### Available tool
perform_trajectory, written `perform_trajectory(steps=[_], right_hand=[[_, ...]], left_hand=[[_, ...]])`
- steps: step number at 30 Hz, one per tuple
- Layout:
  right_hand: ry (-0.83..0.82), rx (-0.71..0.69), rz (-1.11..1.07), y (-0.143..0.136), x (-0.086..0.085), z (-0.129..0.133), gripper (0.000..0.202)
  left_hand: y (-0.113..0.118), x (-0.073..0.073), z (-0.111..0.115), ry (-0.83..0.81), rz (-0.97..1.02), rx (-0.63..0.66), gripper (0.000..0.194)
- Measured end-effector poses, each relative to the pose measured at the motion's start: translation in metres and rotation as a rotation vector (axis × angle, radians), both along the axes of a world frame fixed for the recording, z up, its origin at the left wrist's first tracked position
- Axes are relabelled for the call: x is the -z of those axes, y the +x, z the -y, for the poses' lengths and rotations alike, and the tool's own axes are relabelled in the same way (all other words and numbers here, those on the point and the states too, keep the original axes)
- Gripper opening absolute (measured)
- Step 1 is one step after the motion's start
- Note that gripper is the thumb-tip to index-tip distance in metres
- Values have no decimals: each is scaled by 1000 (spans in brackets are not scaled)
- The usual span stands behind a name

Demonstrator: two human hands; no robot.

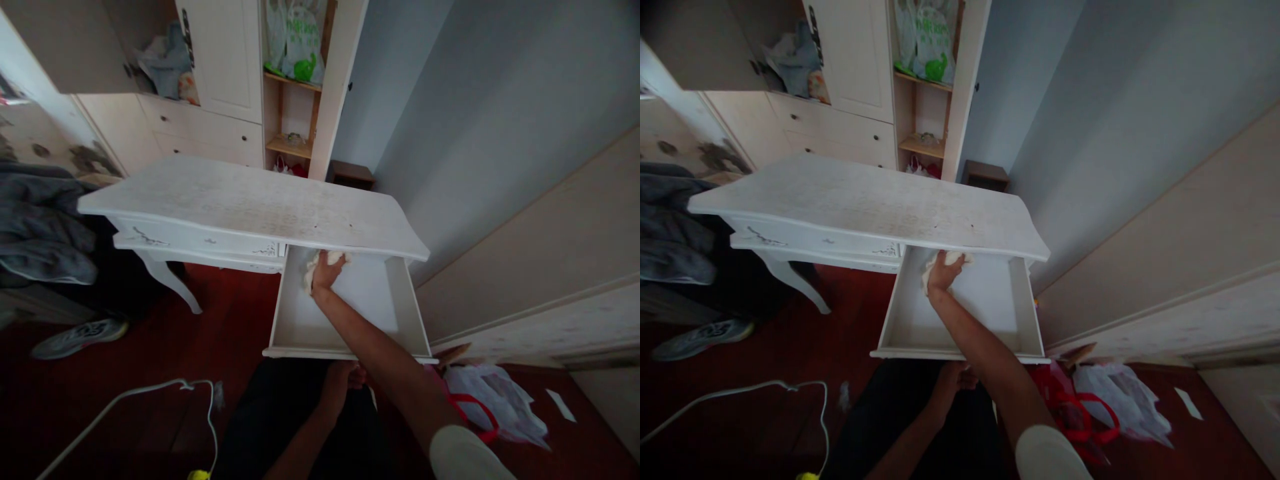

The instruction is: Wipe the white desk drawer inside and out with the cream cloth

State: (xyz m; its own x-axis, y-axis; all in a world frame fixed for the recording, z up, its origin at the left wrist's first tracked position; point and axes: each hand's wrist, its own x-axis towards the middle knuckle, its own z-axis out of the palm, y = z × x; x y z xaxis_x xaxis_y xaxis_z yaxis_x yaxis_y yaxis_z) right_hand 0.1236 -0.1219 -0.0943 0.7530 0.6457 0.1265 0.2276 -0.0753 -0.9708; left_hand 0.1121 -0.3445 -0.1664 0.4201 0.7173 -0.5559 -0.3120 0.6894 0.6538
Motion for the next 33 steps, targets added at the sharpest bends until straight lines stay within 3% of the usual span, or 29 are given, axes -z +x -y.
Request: perform_trajectory(steps=[3,6,9,13,18,21,23,27,33], right_hand=[[80,53,-116,-34,-3,-4,59],[91,-155,-136,-53,-7,0,48],[65,-295,-131,-54,-12,11,41],[50,-440,-135,-44,-15,35,45],[-154,-685,-174,-29,-16,74,47],[-274,-958,-61,-8,-23,92,40],[-377,-1211,80,8,-31,100,39],[-533,-1644,359,27,-50,103,39],[-608,-1786,402,41,-58,94,47]], left_hand=[[-3,-5,0,31,-2,28,50],[-6,-9,1,89,-4,35,51],[-6,-8,1,98,-1,45,48],[-4,0,3,61,-17,17,44],[-3,5,4,101,-14,10,42],[-4,2,4,84,-15,19,46],[-5,0,3,83,-15,18,47],[-7,-5,2,63,-32,7,47],[-11,-10,3,98,-42,-2,42]])
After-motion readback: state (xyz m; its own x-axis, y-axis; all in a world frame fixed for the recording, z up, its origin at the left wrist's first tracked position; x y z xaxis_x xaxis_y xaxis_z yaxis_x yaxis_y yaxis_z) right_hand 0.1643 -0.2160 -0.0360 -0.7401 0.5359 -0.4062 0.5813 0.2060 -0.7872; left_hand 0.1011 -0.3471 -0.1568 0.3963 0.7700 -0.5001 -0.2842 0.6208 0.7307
